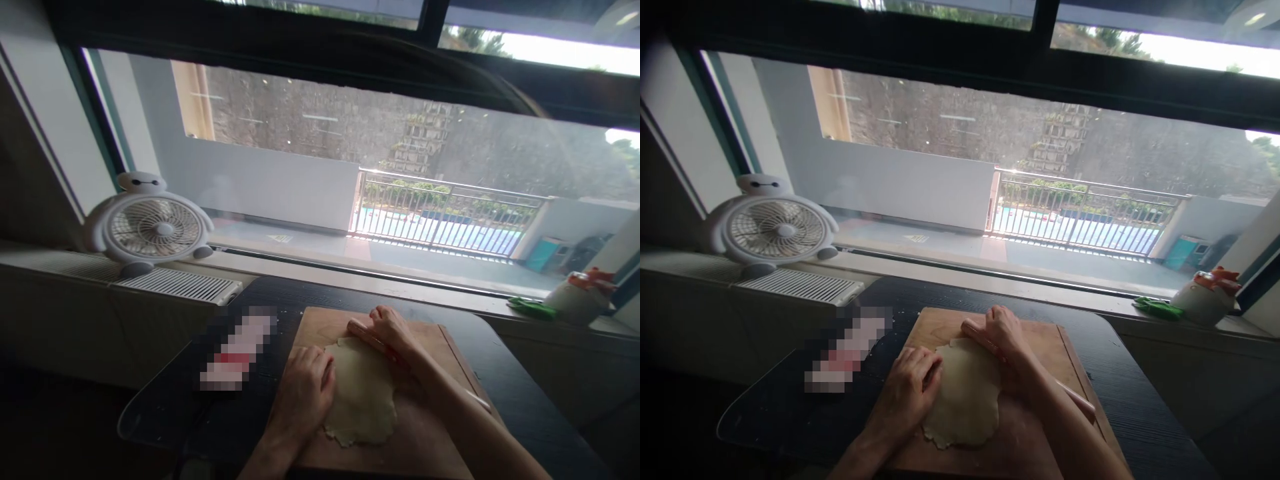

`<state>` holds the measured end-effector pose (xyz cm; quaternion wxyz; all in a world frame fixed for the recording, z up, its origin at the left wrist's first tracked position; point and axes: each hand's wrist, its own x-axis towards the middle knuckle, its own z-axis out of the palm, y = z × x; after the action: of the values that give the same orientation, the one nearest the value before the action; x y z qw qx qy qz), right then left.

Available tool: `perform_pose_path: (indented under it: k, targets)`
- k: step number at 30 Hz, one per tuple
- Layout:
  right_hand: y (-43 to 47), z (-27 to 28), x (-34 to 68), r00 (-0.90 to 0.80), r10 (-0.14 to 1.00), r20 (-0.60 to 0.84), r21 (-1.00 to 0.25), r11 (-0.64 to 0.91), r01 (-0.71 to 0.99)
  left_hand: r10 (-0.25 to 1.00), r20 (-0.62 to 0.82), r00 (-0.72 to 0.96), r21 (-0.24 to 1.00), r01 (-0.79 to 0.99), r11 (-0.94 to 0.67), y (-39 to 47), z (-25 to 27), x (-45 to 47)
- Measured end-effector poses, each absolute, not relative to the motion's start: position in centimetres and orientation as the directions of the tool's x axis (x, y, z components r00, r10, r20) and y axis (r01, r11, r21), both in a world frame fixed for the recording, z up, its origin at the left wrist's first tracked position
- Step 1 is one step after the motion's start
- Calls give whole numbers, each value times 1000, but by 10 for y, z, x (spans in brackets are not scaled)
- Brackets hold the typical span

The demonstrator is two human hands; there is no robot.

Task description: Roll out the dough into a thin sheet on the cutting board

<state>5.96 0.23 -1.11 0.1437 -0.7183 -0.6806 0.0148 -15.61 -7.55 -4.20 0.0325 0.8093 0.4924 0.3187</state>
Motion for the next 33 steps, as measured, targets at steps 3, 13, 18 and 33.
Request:
perform_pose_path:
  k: [3, 13, 18, 33]
  targets:
    - [-6, -17, 43, 32, 981, 193, -245, 16, 969, 815, 489, 311, 357, 781, -512, -76, -41, -155]
    - [9, -15, 14, -116, 973, 198, -147, 146, 978, 812, 505, 294, 333, 801, -497, -76, -45, -157]
    - [23, -9, 19, -74, 997, -10, -278, 68, 958, 824, 482, 297, 352, 796, -493, -76, -45, -157]
    - [22, -14, 31, 19, 969, 245, -129, 13, 992, 899, 417, 135, 186, 955, -229, -72, -33, -153]
